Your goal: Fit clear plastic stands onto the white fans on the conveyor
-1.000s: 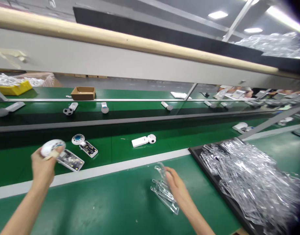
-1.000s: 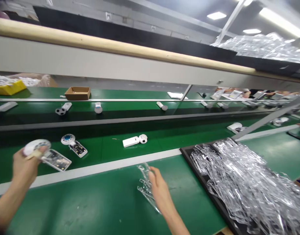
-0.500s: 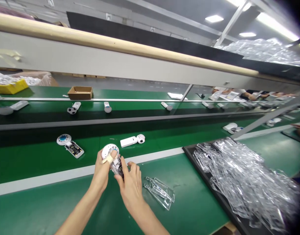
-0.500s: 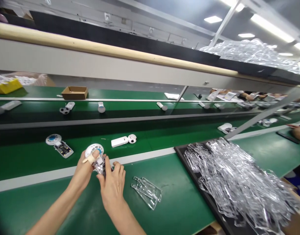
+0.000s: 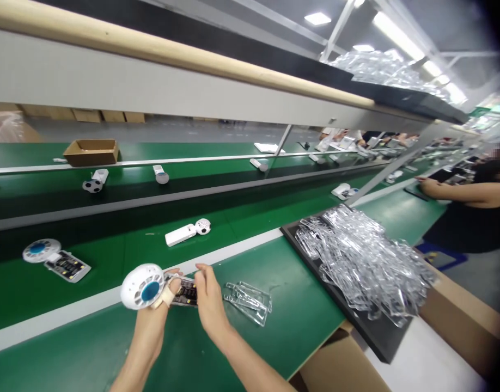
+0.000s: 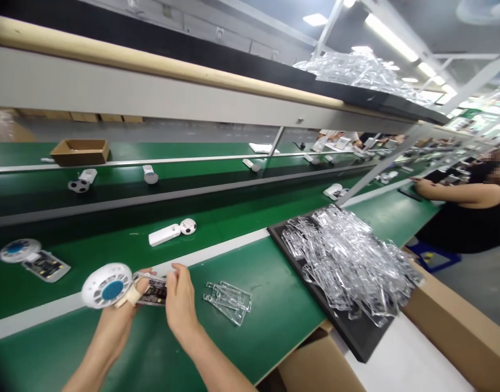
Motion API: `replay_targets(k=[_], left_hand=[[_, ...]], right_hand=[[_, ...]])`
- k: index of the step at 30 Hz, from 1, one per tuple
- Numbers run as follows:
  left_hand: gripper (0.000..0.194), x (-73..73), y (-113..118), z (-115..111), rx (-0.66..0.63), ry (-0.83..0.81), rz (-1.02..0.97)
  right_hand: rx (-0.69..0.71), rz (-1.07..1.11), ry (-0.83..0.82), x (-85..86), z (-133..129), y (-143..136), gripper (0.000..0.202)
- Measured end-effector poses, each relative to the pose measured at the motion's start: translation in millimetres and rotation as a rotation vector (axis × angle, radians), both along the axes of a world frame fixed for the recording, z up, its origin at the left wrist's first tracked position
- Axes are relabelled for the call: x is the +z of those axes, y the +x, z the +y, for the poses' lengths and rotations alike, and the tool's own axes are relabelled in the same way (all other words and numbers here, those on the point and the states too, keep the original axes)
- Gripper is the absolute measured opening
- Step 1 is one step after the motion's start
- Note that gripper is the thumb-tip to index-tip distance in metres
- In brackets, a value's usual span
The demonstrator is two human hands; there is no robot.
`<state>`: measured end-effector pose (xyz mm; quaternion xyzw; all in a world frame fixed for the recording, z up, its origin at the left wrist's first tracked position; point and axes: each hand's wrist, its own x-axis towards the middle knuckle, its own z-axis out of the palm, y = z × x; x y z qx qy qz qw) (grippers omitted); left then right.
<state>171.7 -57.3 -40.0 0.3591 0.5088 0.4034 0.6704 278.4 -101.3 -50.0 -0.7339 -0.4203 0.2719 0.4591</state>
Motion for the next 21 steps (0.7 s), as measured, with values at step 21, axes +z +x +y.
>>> replay_targets(k=[21], left_hand=[[0.053,-33.7,-104.1,173.7,0.244,0.482,0.902]], right_hand=[[0.121,-0.979,-0.420,-67.1,-104.3,106.8,0.035]])
